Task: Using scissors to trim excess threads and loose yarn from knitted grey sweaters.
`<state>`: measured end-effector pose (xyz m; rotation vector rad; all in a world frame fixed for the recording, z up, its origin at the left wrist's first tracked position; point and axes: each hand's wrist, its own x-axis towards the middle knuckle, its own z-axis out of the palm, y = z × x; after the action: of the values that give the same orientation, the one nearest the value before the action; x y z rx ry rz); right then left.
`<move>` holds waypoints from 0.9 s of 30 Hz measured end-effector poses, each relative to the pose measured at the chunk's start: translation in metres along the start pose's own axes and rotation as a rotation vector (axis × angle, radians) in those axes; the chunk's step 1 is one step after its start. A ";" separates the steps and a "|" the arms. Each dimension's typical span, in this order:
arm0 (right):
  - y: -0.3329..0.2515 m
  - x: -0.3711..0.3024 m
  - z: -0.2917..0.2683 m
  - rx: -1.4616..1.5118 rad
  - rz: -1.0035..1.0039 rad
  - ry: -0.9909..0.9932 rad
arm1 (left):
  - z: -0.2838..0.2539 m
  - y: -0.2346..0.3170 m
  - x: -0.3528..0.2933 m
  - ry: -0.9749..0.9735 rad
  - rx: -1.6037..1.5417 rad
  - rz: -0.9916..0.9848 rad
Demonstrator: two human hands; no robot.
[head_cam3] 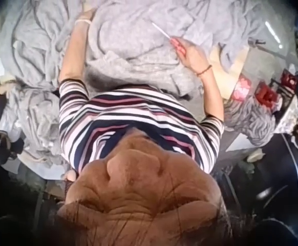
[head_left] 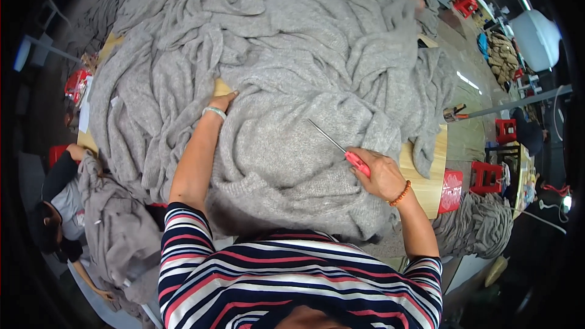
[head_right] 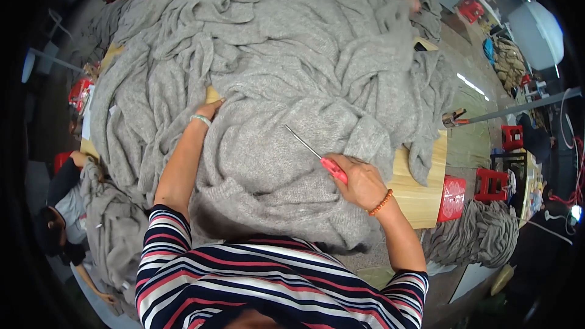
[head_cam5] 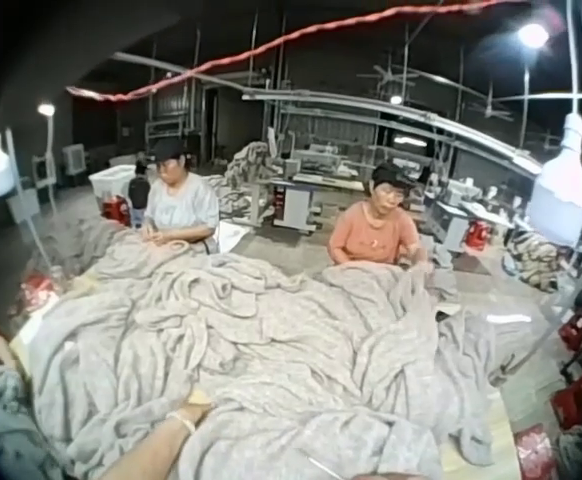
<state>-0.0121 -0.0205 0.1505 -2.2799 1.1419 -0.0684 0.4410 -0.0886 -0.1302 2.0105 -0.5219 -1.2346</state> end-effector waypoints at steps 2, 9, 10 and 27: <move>0.003 -0.007 -0.004 0.008 0.021 0.050 | 0.012 0.023 0.006 -0.003 -0.070 0.094; 0.034 -0.027 -0.029 0.032 0.148 0.437 | 0.033 0.163 -0.256 -0.826 -0.107 0.815; 0.037 -0.028 -0.034 0.033 0.171 0.443 | 0.028 0.158 -0.281 -0.938 0.169 1.135; 0.036 0.008 -0.015 -0.013 0.087 0.177 | -0.053 0.043 -0.344 -0.161 1.072 1.004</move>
<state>-0.0374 -0.0504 0.1425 -2.2676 1.3334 -0.2333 0.3298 0.1265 0.1238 1.8507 -2.2794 -0.4451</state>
